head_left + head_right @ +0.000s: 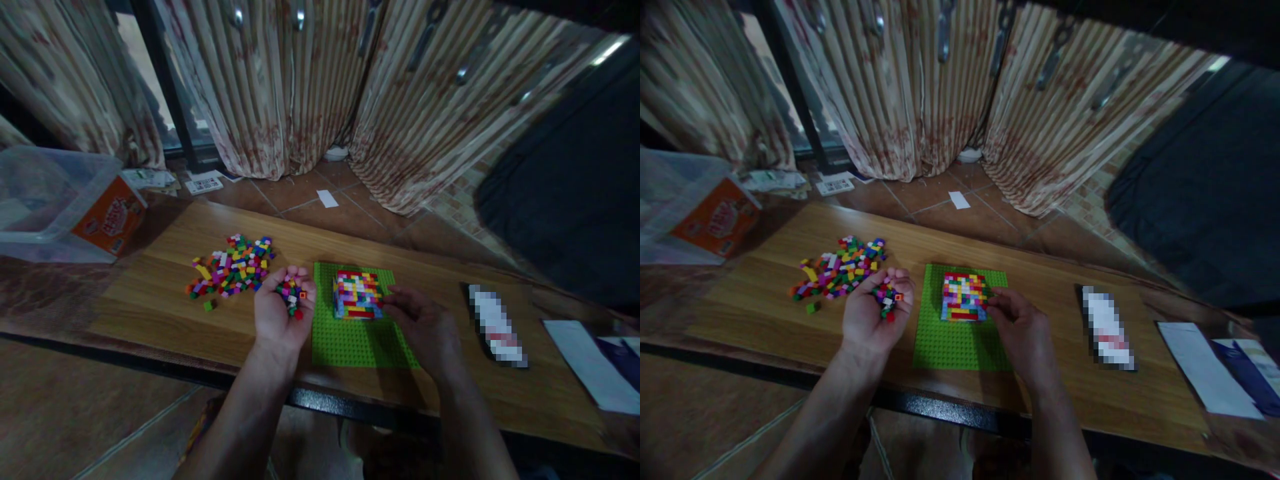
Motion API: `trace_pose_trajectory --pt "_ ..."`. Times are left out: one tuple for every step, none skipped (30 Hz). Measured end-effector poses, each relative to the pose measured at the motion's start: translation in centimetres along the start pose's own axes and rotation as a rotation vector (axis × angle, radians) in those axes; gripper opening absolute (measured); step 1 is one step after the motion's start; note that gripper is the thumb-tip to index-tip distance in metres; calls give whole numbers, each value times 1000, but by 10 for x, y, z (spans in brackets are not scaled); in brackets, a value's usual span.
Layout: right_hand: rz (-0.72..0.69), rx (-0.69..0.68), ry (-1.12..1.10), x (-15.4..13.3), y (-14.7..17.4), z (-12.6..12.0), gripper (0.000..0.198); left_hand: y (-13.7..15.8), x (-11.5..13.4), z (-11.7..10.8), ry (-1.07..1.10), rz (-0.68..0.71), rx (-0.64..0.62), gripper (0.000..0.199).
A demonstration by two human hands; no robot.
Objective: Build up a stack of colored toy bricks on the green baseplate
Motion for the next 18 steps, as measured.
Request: trace_pose_trajectory --pt "3 2 -10 1 0 0 35 0 0 0 1 -2 -1 28" --pt "9 1 -18 1 -1 -1 35 0 0 0 1 -3 0 28" --pt "16 -2 -23 2 -1 -1 35 0 0 0 2 -5 0 28" --pt "27 -2 -28 4 -1 -1 35 0 0 0 4 -8 1 28" --pt "41 -1 -32 6 -2 -2 36 0 -1 -1 4 -8 3 28" --pt "54 4 -36 7 -2 -3 36 -1 -1 -1 4 -9 5 28" --pt "66 11 -40 9 -3 -4 37 -1 -1 -1 4 -9 9 27" --pt "74 21 -40 10 -3 -5 37 -1 -1 -2 4 -8 13 27" --pt "79 30 -35 10 -3 -5 38 -1 -1 -2 3 -8 16 27" --pt "78 36 -23 10 -3 -5 38 -1 -1 -2 0 -6 17 26" --pt "71 39 -6 10 -3 -4 39 -1 -1 -2 -3 -6 16 26" --pt "64 36 12 9 -4 -2 40 -1 -1 -2 -6 -6 14 26" --pt "58 30 25 8 -4 0 41 -1 0 -2 -9 -5 14 26" --pt "53 21 31 8 -4 2 42 0 0 -1 -11 -3 14 26" --pt "52 10 29 8 -4 5 43 0 0 -2 -13 -1 16 26" --pt "57 -2 20 9 -4 7 44 0 0 -2 -13 0 18 26" --pt "66 -11 6 11 -4 9 45 0 0 -1 -12 1 18 26" --pt "77 -19 -8 12 -5 11 46 0 0 -1 -12 1 16 26"
Point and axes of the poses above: each hand's wrist, its own y-axis away from the middle knuckle, its own z-axis out of the palm, x = y × z, the point moved 10 cm from there along -y, towards the middle knuckle, and after that the axes turned 3 degrees about -x, right-handed, at the moved point
